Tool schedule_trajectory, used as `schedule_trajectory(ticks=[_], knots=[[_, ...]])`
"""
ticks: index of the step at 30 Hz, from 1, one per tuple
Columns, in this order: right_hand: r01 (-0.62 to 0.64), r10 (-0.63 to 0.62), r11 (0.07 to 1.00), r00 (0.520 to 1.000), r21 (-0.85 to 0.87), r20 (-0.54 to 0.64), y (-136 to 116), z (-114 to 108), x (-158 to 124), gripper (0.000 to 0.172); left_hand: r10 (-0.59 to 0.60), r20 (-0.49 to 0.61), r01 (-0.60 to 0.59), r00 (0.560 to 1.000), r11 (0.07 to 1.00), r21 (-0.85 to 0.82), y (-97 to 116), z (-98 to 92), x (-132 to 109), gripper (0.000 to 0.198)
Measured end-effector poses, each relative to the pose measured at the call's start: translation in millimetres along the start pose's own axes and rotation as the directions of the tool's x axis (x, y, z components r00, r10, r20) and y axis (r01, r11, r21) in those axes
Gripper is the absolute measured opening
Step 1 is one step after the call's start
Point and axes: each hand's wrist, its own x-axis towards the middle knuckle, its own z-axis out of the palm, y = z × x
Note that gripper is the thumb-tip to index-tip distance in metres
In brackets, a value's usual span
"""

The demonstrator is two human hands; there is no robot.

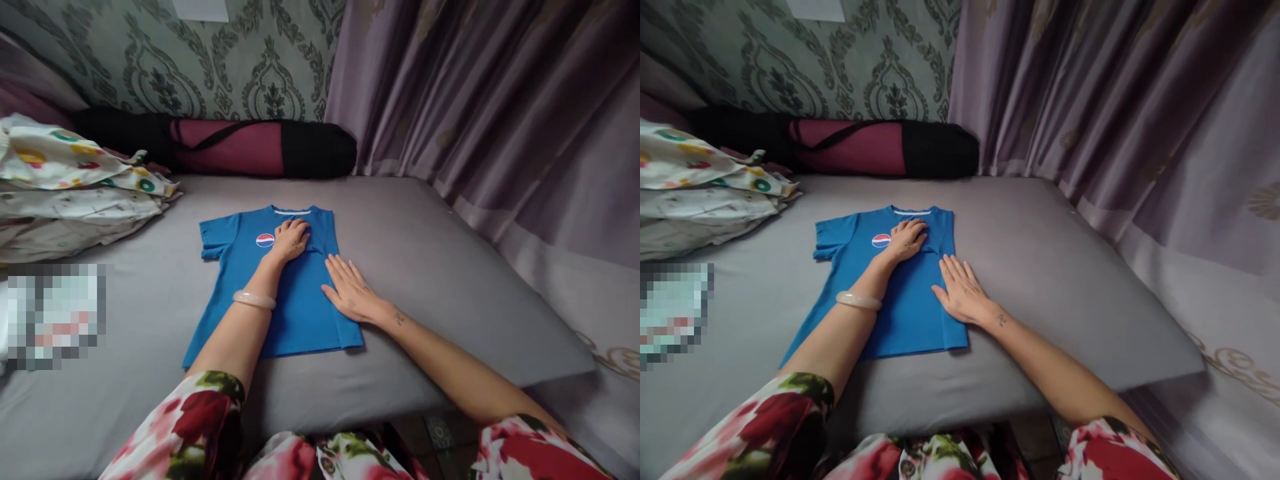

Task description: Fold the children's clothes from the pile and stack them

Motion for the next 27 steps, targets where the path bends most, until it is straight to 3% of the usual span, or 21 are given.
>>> schedule_trajectory(ticks=[8, 13, 16, 18, 21, 24, 27], knots=[[0.053, -0.05, 0.998, 0.994, 0.027, -0.094, -52.9, 2.0, -76.6, 0.061, 0.01, 0.002, -0.01, 1.0, 0.999, 0.051, 0.7, 1.6, -0.2, 0.037], [0.235, -0.223, 0.954, 0.971, 0.185, -0.085, -66.0, -9.1, -112.0, 0.051, -0.022, 0.109, 0.015, 0.994, 0.998, 0.065, 1.5, -7.3, 5.9, 0.037], [0.151, -0.08, 0.934, 0.972, 0.324, -0.221, -56.8, -16.2, -113.0, 0.034, 0.017, 0.211, -0.027, 0.977, 0.999, 0.043, -3.0, -14.8, 16.0, 0.039], [0.043, 0.081, 0.921, 0.951, 0.388, -0.299, -50.1, -17.0, -108.3, 0.025, 0.065, 0.243, -0.06, 0.968, 0.998, -0.026, -8.1, -18.5, 22.1, 0.038], [-0.009, 0.119, 0.93, 0.954, 0.368, -0.275, -47.4, -14.2, -102.4, 0.021, 0.072, 0.163, -0.035, 0.984, 0.975, -0.219, -16.1, -20.5, 23.5, 0.034], [-0.003, 0.066, 0.967, 0.97, 0.256, -0.236, -50.6, -11.3, -101.5, 0.023, -0.085, 0.016, 0.082, 0.996, 0.876, -0.475, -20.3, -20.7, 16.0, 0.031], [0.038, 0.006, 0.982, 0.972, 0.186, -0.233, -50.3, -11.7, -103.2, 0.017, -0.283, -0.026, 0.19, 0.959, 0.706, -0.682, -18.3, -26.0, 7.1, 0.026]])
